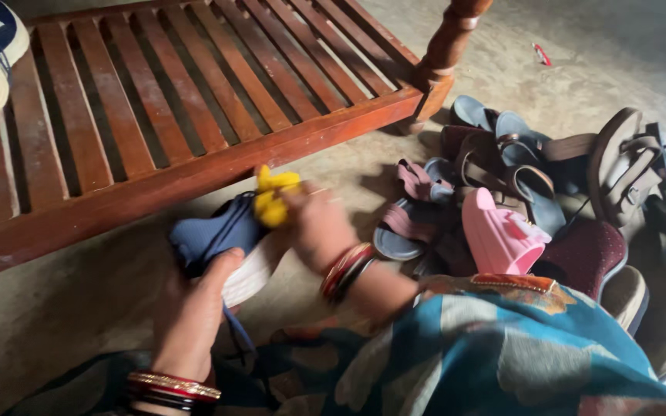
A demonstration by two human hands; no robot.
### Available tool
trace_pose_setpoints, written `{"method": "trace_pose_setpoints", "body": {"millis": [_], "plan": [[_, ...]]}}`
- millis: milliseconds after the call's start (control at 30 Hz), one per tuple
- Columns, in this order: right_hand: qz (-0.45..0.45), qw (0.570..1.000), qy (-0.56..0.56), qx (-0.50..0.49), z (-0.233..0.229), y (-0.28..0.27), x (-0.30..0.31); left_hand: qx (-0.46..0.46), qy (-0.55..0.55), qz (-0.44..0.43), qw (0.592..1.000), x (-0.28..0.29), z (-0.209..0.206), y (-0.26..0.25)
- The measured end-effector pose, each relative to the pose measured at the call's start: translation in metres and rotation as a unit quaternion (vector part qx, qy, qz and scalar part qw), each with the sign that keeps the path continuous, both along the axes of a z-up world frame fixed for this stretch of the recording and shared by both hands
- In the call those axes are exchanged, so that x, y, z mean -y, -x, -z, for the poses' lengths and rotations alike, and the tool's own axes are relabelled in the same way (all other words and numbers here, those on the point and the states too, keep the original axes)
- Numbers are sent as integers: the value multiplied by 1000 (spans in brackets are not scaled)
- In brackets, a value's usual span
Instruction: The person wipes a blue and white sneaker with a yellow cloth, cleaning the upper, sole, and sides. The person then places the cleaned shoe on a wooden shoe rack next to its pair.
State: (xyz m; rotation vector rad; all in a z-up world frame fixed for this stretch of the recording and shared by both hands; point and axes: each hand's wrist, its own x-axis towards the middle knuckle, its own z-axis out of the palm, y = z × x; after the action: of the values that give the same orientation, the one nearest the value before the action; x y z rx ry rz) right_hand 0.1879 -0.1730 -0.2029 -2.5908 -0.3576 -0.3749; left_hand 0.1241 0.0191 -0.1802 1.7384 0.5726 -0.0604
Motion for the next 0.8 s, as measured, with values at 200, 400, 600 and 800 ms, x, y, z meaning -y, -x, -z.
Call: {"method": "trace_pose_setpoints", "body": {"millis": [200, 400, 600, 800], "plan": [[-102, 994, -28, 35, -11, 40, -42, -2, 142, -22, 990, -6, 1, -3], [105, 993, 32, -46, 15, -21, 16, -52, 143, -20, 988, -2, -28, 3], [-1, 1000, -25, -14, -9, 19, -23, -43, 155, 4, 987, -2, -19, 3], [-76, 995, 27, 58, -19, 35, -37, -15, 125, -26, 992, -8, -7, 0]]}}
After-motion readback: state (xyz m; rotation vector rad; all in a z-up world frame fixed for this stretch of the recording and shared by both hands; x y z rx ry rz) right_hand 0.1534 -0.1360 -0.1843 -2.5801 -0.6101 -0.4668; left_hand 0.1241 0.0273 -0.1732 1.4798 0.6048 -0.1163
